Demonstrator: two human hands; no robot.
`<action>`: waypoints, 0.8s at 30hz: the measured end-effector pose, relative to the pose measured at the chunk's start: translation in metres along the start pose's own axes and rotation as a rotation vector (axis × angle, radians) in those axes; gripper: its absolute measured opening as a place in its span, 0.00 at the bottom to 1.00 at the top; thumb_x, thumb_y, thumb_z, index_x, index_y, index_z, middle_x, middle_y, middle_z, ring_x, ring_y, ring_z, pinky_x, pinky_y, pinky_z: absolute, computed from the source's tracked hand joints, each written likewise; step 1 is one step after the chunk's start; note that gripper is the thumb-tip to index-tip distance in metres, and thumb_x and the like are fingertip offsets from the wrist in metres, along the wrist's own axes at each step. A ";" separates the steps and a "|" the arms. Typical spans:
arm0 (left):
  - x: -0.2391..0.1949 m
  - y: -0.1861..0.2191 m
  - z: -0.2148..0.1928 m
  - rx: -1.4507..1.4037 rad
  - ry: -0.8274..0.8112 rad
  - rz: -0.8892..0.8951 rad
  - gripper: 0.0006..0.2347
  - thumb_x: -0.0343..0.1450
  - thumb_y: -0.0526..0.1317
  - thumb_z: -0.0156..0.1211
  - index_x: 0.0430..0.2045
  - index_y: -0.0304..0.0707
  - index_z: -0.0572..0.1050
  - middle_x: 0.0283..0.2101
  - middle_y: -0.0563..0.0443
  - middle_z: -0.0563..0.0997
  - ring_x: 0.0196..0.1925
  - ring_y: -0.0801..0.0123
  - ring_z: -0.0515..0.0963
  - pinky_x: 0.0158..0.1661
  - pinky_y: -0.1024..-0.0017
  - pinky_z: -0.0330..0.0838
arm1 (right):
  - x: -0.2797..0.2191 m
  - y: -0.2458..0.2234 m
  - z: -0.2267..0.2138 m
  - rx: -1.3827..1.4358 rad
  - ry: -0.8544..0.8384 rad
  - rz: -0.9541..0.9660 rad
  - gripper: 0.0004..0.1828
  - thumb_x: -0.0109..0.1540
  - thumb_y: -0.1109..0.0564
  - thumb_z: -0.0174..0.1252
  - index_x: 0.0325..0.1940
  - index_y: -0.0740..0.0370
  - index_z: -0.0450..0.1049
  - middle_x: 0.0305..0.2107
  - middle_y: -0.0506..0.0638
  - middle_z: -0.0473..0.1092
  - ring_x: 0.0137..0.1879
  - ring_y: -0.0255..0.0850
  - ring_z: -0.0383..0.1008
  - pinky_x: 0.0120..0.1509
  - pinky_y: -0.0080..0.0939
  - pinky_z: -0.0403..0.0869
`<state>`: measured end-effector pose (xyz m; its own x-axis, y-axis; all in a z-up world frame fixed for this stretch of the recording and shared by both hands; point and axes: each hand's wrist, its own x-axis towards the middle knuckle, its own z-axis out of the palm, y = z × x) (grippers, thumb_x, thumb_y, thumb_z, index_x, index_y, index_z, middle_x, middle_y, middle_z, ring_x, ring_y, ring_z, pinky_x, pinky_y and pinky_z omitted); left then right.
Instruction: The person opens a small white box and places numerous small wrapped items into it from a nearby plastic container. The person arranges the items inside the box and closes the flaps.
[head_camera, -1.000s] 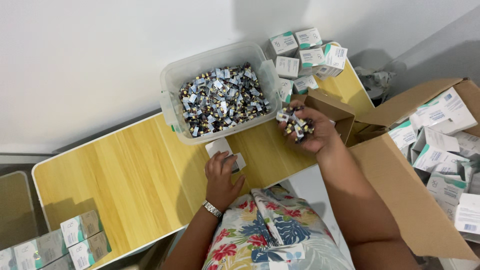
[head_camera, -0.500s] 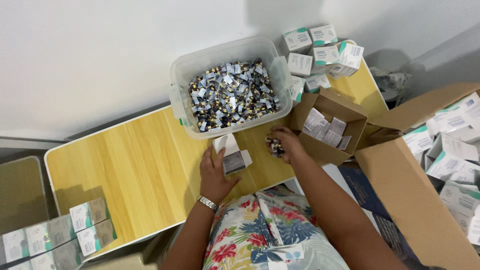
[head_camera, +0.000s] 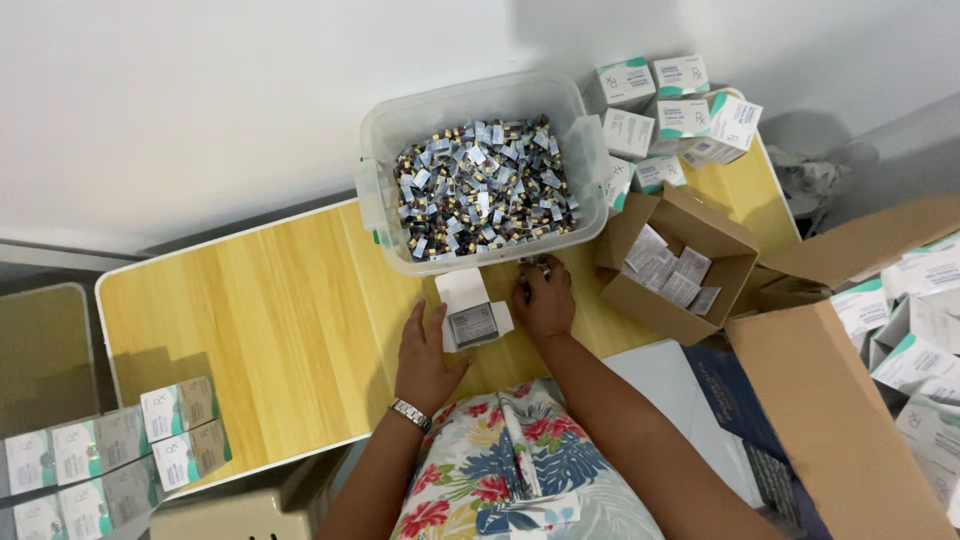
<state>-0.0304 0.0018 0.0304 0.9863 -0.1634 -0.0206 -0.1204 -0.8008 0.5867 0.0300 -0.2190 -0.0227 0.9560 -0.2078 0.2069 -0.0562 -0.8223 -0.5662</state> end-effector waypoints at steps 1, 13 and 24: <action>0.001 0.000 -0.002 -0.004 -0.008 -0.010 0.42 0.57 0.43 0.78 0.65 0.42 0.58 0.70 0.27 0.56 0.70 0.36 0.59 0.65 0.51 0.59 | 0.000 -0.002 0.000 -0.030 0.015 -0.049 0.21 0.55 0.53 0.66 0.52 0.49 0.78 0.60 0.60 0.64 0.63 0.61 0.64 0.61 0.57 0.72; 0.007 0.015 -0.029 -0.027 0.212 0.204 0.36 0.59 0.49 0.75 0.58 0.33 0.64 0.62 0.29 0.65 0.63 0.37 0.65 0.61 0.46 0.57 | 0.008 0.020 0.008 0.588 -0.146 0.018 0.20 0.72 0.48 0.46 0.64 0.53 0.74 0.61 0.54 0.71 0.61 0.49 0.74 0.66 0.40 0.72; 0.098 0.053 -0.081 -0.160 0.311 0.408 0.17 0.72 0.40 0.67 0.53 0.35 0.74 0.55 0.35 0.74 0.58 0.45 0.75 0.58 0.54 0.72 | 0.006 0.069 -0.001 0.972 -0.226 0.286 0.27 0.59 0.73 0.49 0.61 0.64 0.73 0.58 0.53 0.71 0.57 0.41 0.72 0.60 0.38 0.71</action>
<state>0.0690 -0.0103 0.1252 0.8526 -0.2451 0.4615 -0.5062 -0.6064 0.6132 0.0316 -0.2775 -0.0600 0.9809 -0.1414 -0.1338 -0.1286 0.0449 -0.9907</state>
